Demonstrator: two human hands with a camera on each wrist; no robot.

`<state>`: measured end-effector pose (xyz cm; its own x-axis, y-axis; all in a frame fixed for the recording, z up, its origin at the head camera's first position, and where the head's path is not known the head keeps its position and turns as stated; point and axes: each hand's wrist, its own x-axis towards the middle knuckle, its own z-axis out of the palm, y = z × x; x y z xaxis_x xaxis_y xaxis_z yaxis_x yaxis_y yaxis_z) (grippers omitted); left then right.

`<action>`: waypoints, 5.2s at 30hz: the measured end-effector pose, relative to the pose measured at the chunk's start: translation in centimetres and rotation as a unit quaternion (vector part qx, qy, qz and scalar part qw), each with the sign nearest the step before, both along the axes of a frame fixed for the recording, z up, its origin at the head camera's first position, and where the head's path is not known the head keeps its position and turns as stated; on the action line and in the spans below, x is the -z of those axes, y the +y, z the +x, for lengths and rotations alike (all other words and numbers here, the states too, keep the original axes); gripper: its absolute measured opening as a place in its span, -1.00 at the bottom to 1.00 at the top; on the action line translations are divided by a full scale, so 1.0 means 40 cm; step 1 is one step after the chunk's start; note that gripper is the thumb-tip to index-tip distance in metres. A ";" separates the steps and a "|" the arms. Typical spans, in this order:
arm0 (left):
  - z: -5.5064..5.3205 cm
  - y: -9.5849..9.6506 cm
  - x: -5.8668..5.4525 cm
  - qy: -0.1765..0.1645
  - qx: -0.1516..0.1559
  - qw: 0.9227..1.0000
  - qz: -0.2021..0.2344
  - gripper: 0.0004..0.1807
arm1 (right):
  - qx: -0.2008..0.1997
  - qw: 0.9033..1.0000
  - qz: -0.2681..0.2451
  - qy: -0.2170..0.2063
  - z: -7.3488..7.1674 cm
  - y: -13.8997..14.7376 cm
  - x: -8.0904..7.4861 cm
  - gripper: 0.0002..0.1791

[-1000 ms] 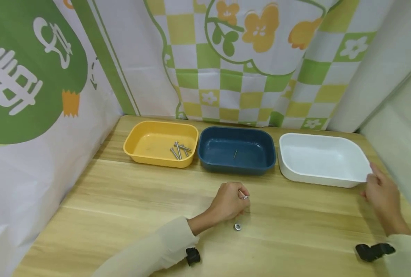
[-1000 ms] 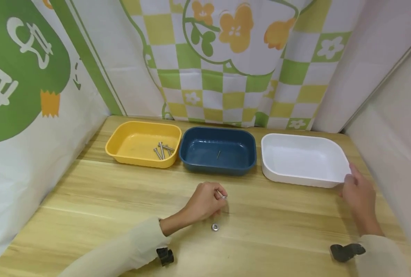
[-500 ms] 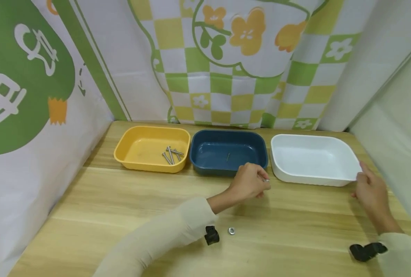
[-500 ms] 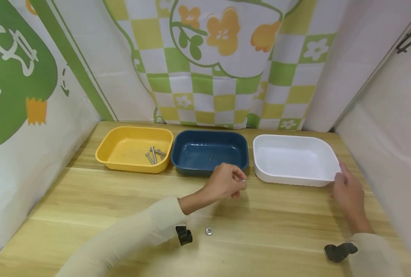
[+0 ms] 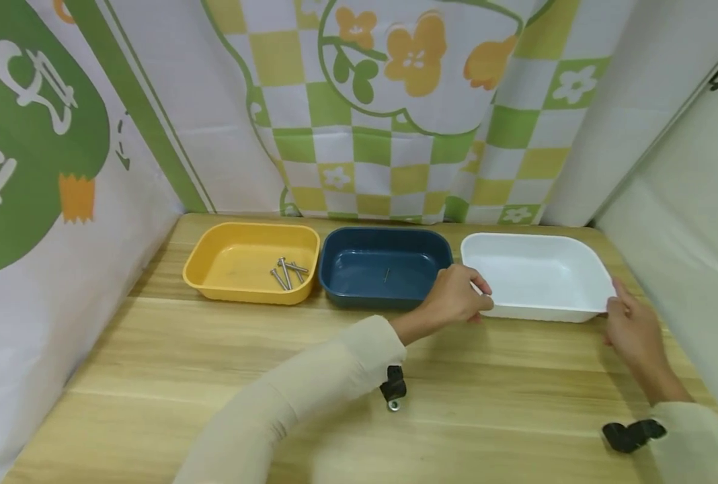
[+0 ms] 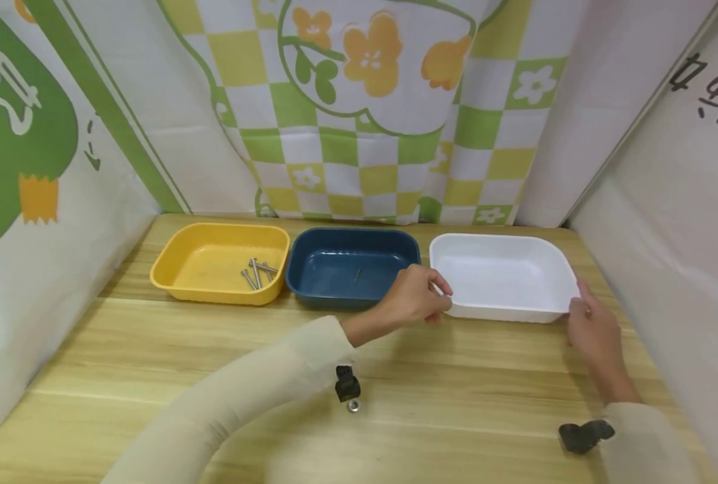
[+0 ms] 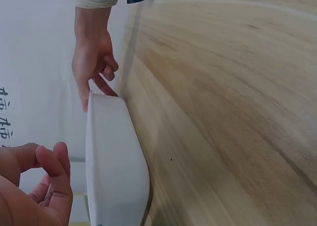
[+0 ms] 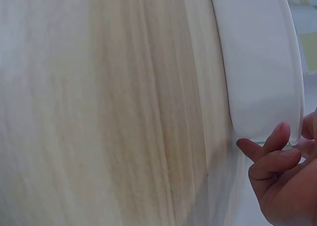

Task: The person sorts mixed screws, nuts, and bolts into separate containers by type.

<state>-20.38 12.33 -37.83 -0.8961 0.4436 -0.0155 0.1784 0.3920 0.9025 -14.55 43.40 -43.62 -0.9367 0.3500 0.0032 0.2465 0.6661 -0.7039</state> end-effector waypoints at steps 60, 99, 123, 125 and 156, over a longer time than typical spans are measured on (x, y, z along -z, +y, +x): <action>-0.121 0.125 0.047 0.080 -0.018 0.984 -0.159 -0.90 | 0.006 1.000 -0.007 0.014 0.001 -0.005 0.013 -0.39; -0.024 -0.146 0.025 -0.021 0.080 0.996 0.020 -0.63 | 0.018 1.000 -0.008 -0.014 -0.012 -0.015 0.014 -0.37; 0.101 -0.311 0.117 -0.085 0.068 0.994 -0.004 -0.47 | 0.016 0.999 -0.028 -0.001 -0.016 -0.019 0.013 -0.37; 0.111 -0.314 0.124 -0.083 0.069 0.994 -0.009 -0.48 | 0.018 0.999 -0.035 -0.002 -0.018 -0.017 0.014 -0.37; 0.262 -0.362 0.174 -0.077 -0.015 0.994 -0.072 -0.49 | 0.028 0.999 -0.041 -0.004 -0.020 -0.018 0.021 -0.38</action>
